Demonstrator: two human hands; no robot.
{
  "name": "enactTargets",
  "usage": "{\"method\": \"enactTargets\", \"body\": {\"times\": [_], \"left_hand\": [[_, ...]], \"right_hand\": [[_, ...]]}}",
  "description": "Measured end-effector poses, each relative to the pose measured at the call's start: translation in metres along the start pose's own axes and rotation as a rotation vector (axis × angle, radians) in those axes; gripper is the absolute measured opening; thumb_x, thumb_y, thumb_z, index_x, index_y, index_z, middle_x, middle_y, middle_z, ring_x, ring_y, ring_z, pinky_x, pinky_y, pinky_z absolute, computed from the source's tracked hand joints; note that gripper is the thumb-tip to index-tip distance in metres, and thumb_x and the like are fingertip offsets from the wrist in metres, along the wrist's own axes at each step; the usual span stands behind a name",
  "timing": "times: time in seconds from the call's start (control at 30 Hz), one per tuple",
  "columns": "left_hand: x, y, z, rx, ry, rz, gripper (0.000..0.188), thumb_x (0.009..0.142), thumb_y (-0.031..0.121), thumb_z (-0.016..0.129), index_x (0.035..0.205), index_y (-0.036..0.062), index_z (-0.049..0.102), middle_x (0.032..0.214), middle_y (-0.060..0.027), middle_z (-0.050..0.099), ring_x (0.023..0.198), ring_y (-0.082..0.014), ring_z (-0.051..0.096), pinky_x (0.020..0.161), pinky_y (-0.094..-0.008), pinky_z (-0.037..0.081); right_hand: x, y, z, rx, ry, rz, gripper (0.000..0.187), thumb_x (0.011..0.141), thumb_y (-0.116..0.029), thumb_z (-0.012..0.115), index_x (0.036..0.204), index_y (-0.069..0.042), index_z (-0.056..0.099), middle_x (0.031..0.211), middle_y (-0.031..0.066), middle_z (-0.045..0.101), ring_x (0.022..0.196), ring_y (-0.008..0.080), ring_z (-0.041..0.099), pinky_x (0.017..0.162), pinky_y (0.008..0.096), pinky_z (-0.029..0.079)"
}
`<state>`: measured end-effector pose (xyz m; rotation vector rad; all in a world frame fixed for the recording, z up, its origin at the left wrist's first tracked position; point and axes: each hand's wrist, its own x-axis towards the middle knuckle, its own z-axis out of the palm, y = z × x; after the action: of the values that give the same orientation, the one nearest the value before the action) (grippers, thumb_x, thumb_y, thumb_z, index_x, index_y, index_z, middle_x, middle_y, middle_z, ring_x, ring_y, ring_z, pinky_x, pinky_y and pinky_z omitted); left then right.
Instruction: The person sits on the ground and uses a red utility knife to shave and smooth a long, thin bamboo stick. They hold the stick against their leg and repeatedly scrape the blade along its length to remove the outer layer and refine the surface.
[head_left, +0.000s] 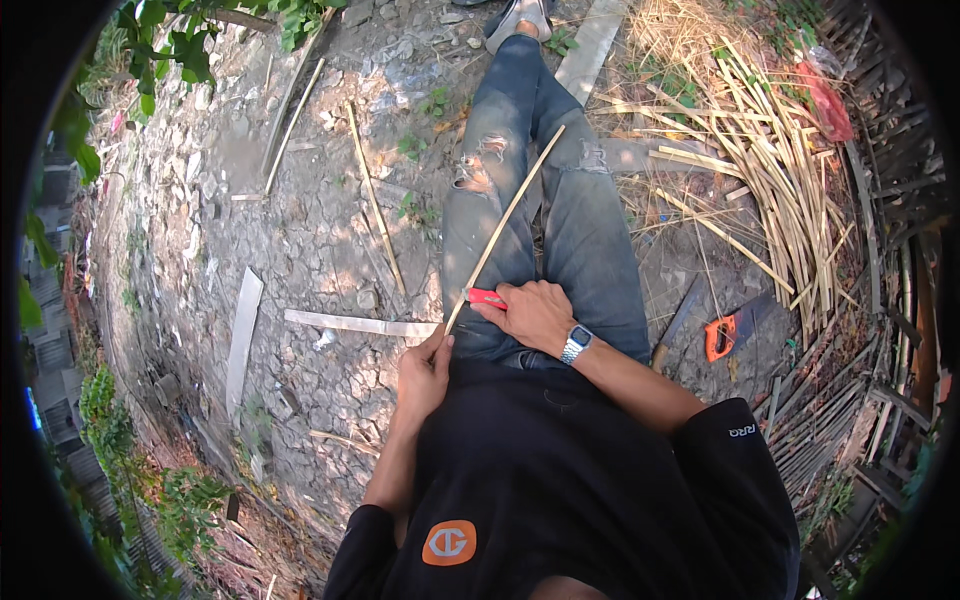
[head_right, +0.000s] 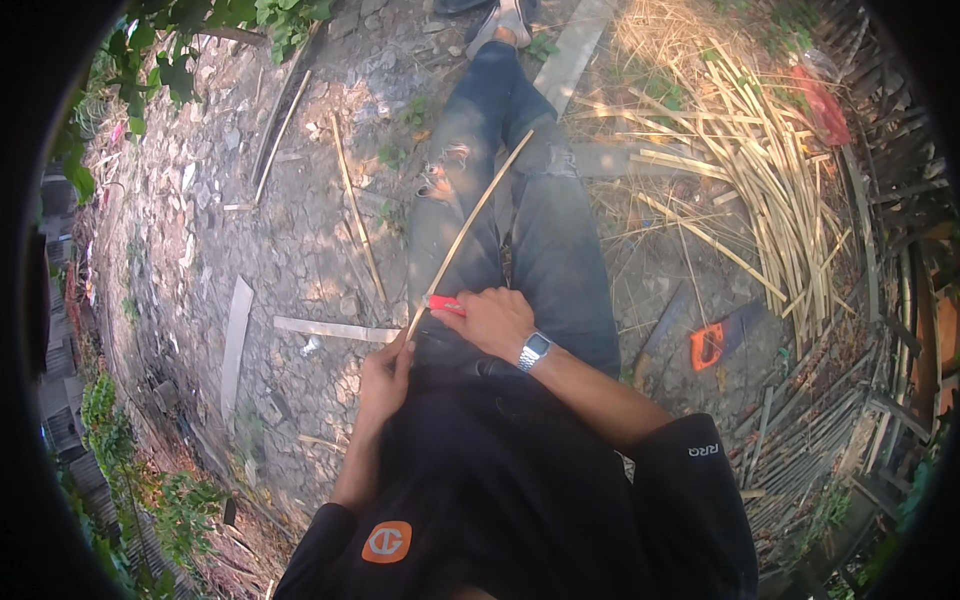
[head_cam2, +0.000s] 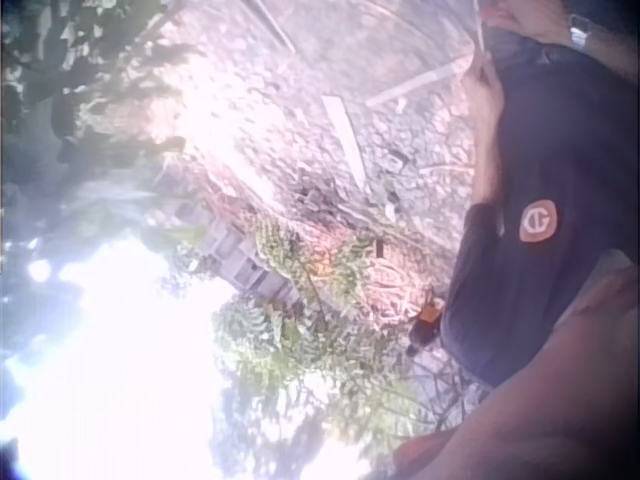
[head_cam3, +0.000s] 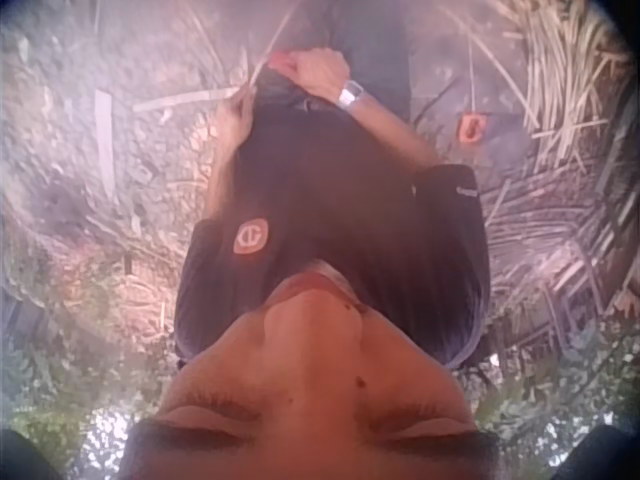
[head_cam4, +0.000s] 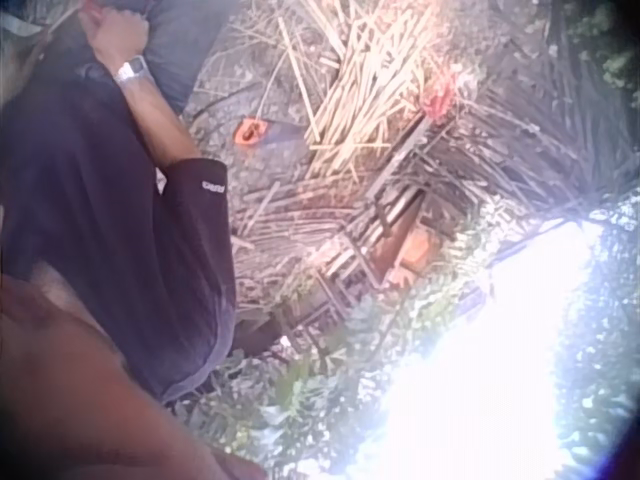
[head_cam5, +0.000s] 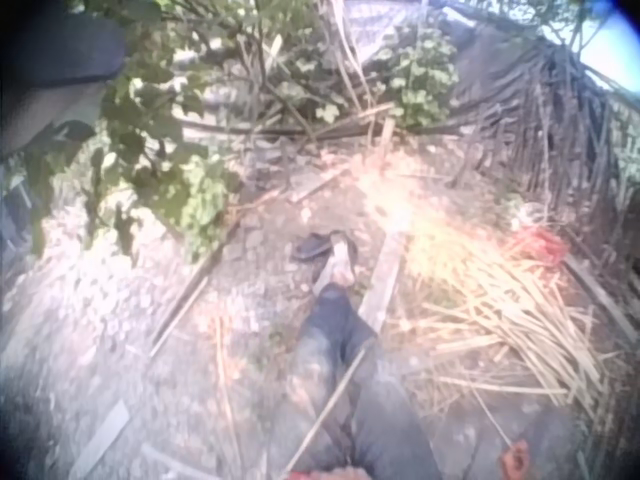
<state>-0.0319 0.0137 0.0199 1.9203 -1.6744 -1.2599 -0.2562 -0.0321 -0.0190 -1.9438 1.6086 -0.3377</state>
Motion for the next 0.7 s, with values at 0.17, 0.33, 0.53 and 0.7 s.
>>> {"method": "enactTargets", "body": {"times": [0.17, 0.33, 0.53, 0.7], "left_hand": [[-0.042, -0.033, -0.007, 0.008, 0.116, 0.128, 0.035, 0.105, 0.020, 0.064, 0.131, -0.0043, 0.068, 0.097, -0.0296, 0.074, 0.089, -0.0196, 0.075, 0.075, -0.0349, 0.056], [-0.076, -0.028, -0.024, 0.045, 0.096, -0.036, 0.036, 0.105, 0.020, 0.064, 0.132, -0.0040, 0.067, 0.085, -0.0292, 0.071, 0.080, -0.0150, 0.073, 0.068, -0.0332, 0.054], [-0.043, -0.029, -0.016, -0.002, 0.079, 0.022, 0.036, 0.104, 0.022, 0.065, 0.130, -0.0034, 0.068, 0.064, -0.0089, 0.054, 0.062, -0.0078, 0.044, 0.056, -0.0304, 0.044], [-0.018, -0.035, -0.007, 0.001, 0.111, 0.116, 0.034, 0.104, 0.021, 0.065, 0.130, -0.0003, 0.069, 0.061, -0.0093, 0.052, 0.059, -0.0088, 0.043, 0.054, -0.0325, 0.042]], "right_hand": [[0.012, 0.017, -0.006, 0.051, 0.031, 0.176, 0.062, 0.100, -0.060, 0.056, 0.082, -0.004, 0.073, 0.071, 0.0213, 0.071, 0.070, 0.0414, 0.071, 0.067, 0.0522, 0.057], [0.007, 0.010, -0.009, 0.030, -0.026, 0.081, 0.059, 0.099, -0.059, 0.059, 0.080, -0.004, 0.072, 0.071, 0.0194, 0.071, 0.067, 0.0406, 0.070, 0.062, 0.0507, 0.056], [-0.002, 0.009, -0.005, 0.018, 0.039, -0.063, 0.058, 0.099, -0.058, 0.060, 0.078, -0.005, 0.071, 0.065, 0.0195, 0.068, 0.062, 0.0411, 0.068, 0.059, 0.0511, 0.055], [0.007, 0.005, -0.010, 0.038, 0.017, -0.017, 0.058, 0.099, -0.058, 0.061, 0.077, -0.005, 0.071, 0.066, 0.0201, 0.068, 0.065, 0.0423, 0.069, 0.061, 0.0512, 0.056]]}}
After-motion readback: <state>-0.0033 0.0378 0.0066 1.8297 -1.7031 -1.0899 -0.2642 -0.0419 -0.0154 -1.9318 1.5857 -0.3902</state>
